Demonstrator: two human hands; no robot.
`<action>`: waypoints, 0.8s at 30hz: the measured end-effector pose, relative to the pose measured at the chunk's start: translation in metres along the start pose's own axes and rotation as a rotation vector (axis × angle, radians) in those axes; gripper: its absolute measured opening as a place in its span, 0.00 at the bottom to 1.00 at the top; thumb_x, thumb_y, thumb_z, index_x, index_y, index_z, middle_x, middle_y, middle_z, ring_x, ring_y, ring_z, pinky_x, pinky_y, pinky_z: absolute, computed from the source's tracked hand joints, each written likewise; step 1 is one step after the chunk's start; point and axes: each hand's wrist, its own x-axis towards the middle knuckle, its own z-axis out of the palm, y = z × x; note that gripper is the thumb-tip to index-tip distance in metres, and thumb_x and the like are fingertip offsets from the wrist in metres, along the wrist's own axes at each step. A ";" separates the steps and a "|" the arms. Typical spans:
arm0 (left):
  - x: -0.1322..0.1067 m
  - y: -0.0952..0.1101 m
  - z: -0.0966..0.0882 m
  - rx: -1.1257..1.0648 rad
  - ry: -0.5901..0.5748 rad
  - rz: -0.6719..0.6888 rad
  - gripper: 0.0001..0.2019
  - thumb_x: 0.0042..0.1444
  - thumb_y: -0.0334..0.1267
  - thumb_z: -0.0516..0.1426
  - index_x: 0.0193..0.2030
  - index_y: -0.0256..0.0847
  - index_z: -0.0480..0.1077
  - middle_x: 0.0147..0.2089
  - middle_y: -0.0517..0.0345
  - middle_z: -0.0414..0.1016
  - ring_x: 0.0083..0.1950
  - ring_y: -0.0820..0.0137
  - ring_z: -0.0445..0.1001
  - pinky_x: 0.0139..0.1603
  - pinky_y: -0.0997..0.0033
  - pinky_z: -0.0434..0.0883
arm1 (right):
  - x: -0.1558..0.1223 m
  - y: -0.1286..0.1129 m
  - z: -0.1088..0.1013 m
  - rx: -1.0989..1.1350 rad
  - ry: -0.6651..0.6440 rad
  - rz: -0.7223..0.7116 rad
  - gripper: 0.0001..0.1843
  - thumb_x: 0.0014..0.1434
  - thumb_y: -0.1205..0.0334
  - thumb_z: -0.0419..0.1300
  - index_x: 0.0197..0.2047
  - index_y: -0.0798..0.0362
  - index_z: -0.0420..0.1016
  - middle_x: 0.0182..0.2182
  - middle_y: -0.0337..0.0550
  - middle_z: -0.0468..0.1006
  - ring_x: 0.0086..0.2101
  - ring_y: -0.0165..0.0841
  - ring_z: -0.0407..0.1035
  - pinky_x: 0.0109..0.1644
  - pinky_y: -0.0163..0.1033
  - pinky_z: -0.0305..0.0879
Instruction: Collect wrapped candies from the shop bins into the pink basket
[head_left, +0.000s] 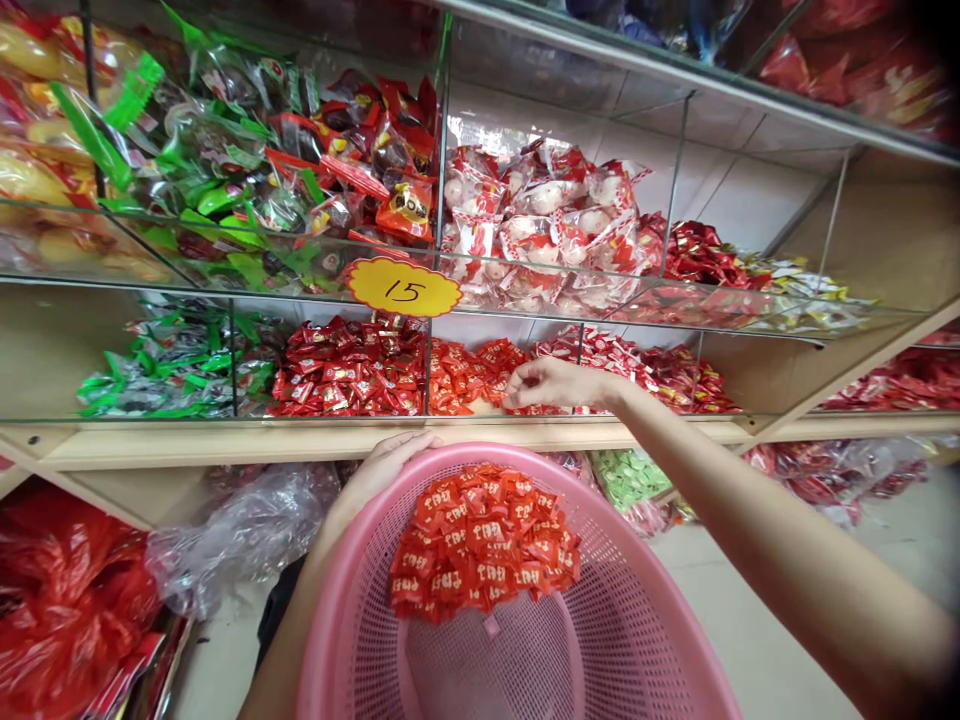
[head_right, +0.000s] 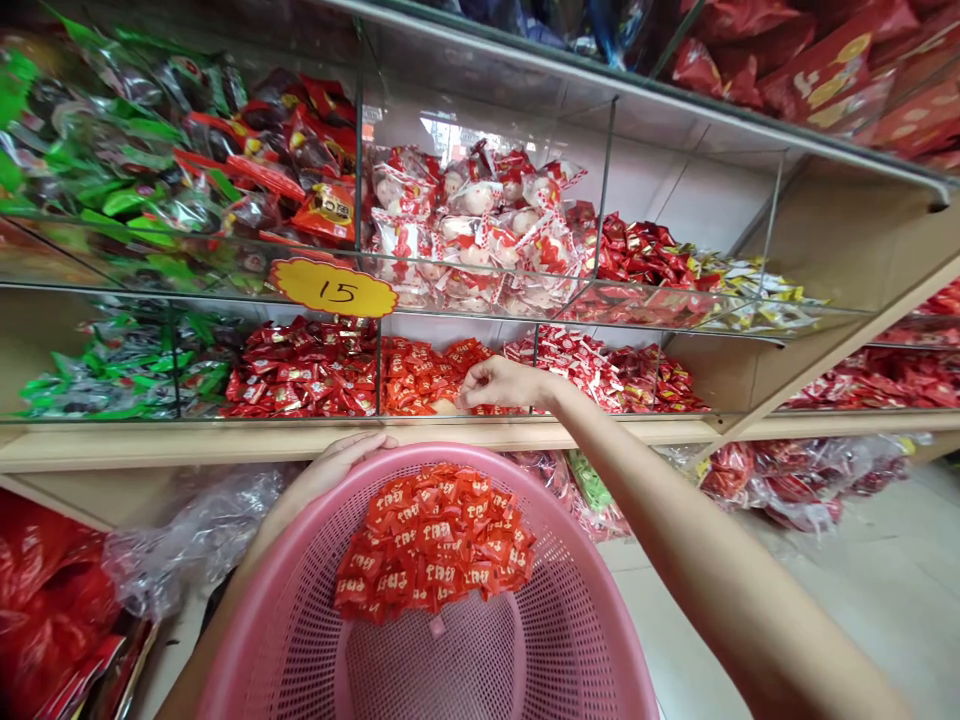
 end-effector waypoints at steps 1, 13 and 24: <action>0.000 0.000 0.000 -0.004 0.000 0.003 0.12 0.55 0.45 0.56 0.38 0.38 0.74 0.42 0.54 0.78 0.45 0.67 0.74 0.54 0.58 0.63 | -0.007 -0.007 0.002 -0.032 -0.015 -0.027 0.14 0.49 0.55 0.61 0.33 0.59 0.75 0.29 0.42 0.76 0.29 0.28 0.65 0.35 0.35 0.60; 0.001 0.002 -0.001 0.030 0.030 0.012 0.12 0.51 0.47 0.56 0.35 0.46 0.77 0.41 0.57 0.79 0.47 0.63 0.73 0.53 0.64 0.63 | 0.004 -0.027 0.080 -0.687 -0.132 -0.094 0.07 0.56 0.64 0.60 0.37 0.54 0.77 0.33 0.46 0.78 0.31 0.32 0.68 0.31 0.35 0.55; 0.001 0.003 -0.002 0.034 0.031 -0.005 0.10 0.50 0.46 0.58 0.34 0.48 0.78 0.41 0.57 0.79 0.48 0.61 0.73 0.53 0.64 0.63 | 0.002 -0.031 0.087 -0.791 -0.155 -0.057 0.10 0.59 0.62 0.56 0.41 0.53 0.76 0.37 0.46 0.79 0.36 0.34 0.71 0.33 0.34 0.56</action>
